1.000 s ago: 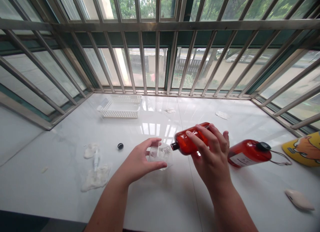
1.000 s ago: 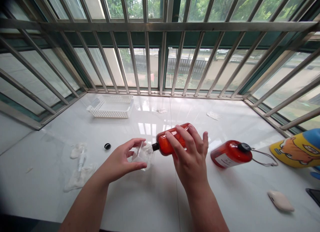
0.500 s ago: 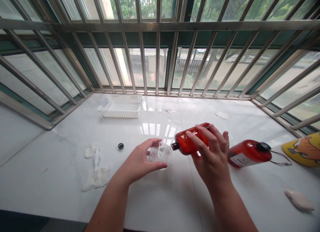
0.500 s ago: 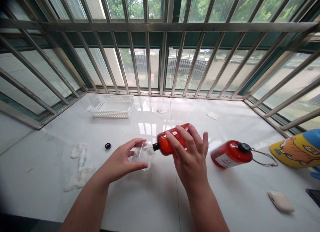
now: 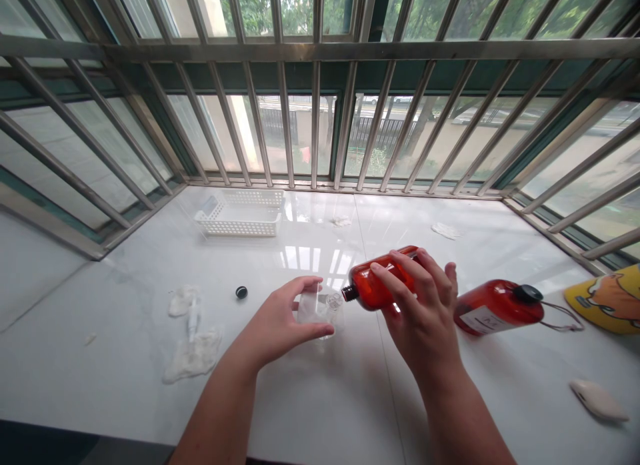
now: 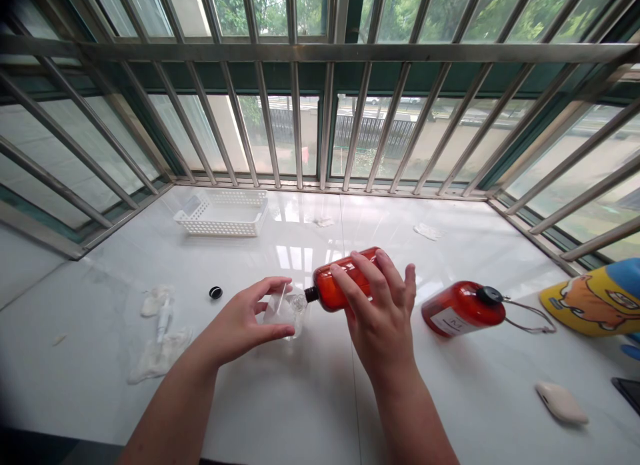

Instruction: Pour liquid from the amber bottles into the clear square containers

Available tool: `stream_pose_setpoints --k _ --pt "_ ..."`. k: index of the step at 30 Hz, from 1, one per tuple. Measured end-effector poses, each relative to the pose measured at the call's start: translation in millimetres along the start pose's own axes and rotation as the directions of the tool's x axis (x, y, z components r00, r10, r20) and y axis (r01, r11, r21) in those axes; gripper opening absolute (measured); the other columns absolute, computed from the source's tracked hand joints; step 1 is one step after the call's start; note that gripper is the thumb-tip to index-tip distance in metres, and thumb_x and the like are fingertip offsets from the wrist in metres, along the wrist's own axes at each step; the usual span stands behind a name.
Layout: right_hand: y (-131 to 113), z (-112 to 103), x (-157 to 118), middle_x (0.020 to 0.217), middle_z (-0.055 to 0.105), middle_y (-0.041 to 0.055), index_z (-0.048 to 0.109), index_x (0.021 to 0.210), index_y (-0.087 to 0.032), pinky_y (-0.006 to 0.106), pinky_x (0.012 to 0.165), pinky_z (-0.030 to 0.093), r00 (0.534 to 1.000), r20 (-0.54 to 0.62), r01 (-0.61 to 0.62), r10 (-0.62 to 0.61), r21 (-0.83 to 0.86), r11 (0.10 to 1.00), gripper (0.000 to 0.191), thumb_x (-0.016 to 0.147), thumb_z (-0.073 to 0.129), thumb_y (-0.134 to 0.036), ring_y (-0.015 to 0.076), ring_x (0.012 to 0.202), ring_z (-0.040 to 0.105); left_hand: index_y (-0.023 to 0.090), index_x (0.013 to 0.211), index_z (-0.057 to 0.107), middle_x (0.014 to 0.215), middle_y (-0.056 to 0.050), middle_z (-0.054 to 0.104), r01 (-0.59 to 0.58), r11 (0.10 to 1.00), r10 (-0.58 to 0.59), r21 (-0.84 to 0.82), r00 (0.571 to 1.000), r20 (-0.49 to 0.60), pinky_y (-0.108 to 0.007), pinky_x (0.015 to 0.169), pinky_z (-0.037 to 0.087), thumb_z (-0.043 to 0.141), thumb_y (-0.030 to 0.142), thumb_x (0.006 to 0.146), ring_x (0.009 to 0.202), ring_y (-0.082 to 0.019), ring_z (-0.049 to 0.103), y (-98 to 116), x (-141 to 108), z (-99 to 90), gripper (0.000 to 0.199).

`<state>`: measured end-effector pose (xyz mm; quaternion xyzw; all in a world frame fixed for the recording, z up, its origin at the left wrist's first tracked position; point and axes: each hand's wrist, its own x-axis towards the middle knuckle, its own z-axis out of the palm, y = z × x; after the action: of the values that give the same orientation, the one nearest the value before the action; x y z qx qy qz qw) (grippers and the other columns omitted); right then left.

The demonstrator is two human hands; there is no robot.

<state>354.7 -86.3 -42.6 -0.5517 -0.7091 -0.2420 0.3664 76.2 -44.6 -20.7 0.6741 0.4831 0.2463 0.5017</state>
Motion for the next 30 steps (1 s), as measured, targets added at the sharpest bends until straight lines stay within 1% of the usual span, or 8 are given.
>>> stream_pose_setpoints --k 5,10,17,27,30 --pt "-0.6 1.0 0.7 0.156 0.065 0.0070 0.065 0.148 -0.037 0.071 0.138 0.019 1.000 0.008 -0.005 0.005 -0.001 1.000 0.060 0.096 0.078 -0.008 0.0380 0.160 0.047 0.038 0.147 0.066 0.152 -0.004 0.069 0.008 1.000 -0.008 0.015 1.000 0.010 -0.051 0.119 0.053 0.101 0.051 0.077 0.143 -0.034 0.063 1.1 0.3 -0.1 0.078" --pt "-0.2 2.3 0.1 0.155 0.066 0.0071 0.067 0.147 -0.036 0.071 0.138 0.019 1.000 -0.002 -0.002 0.002 -0.005 1.000 0.059 0.096 0.080 -0.009 0.0379 0.160 0.047 0.037 0.147 0.067 0.152 -0.005 0.070 0.007 1.000 -0.007 0.028 1.000 0.005 -0.050 0.118 0.054 0.100 0.048 0.077 0.143 -0.034 0.063 1.8 0.2 0.4 0.078" --pt "0.6 2.1 -0.6 0.155 0.066 0.0072 0.068 0.146 -0.036 0.071 0.138 0.019 1.000 -0.014 0.003 -0.004 -0.010 1.000 0.060 0.095 0.079 -0.007 0.0380 0.159 0.048 0.039 0.146 0.066 0.152 -0.002 0.070 0.013 0.999 -0.013 0.035 1.000 0.006 -0.049 0.119 0.053 0.100 0.049 0.077 0.143 -0.033 0.063 0.9 1.6 1.0 0.078" --pt "0.4 2.8 -0.4 0.154 0.066 0.0067 0.067 0.147 -0.036 0.071 0.139 0.017 1.000 -0.011 0.007 -0.007 -0.017 1.000 0.059 0.097 0.078 -0.008 0.0374 0.160 0.047 0.037 0.146 0.067 0.152 -0.005 0.070 0.012 0.999 -0.012 0.044 1.000 0.002 -0.051 0.119 0.054 0.100 0.049 0.077 0.143 -0.035 0.063 1.3 1.3 0.9 0.078" --pt "0.7 1.9 -0.8 0.154 0.066 0.0067 0.067 0.147 -0.036 0.071 0.139 0.017 1.000 -0.010 0.008 -0.008 -0.015 1.000 0.060 0.096 0.079 -0.008 0.0374 0.159 0.047 0.038 0.146 0.067 0.152 -0.004 0.070 0.015 0.999 -0.015 0.044 1.000 -0.001 -0.050 0.119 0.054 0.099 0.049 0.077 0.143 -0.035 0.063 1.4 1.0 1.0 0.077"
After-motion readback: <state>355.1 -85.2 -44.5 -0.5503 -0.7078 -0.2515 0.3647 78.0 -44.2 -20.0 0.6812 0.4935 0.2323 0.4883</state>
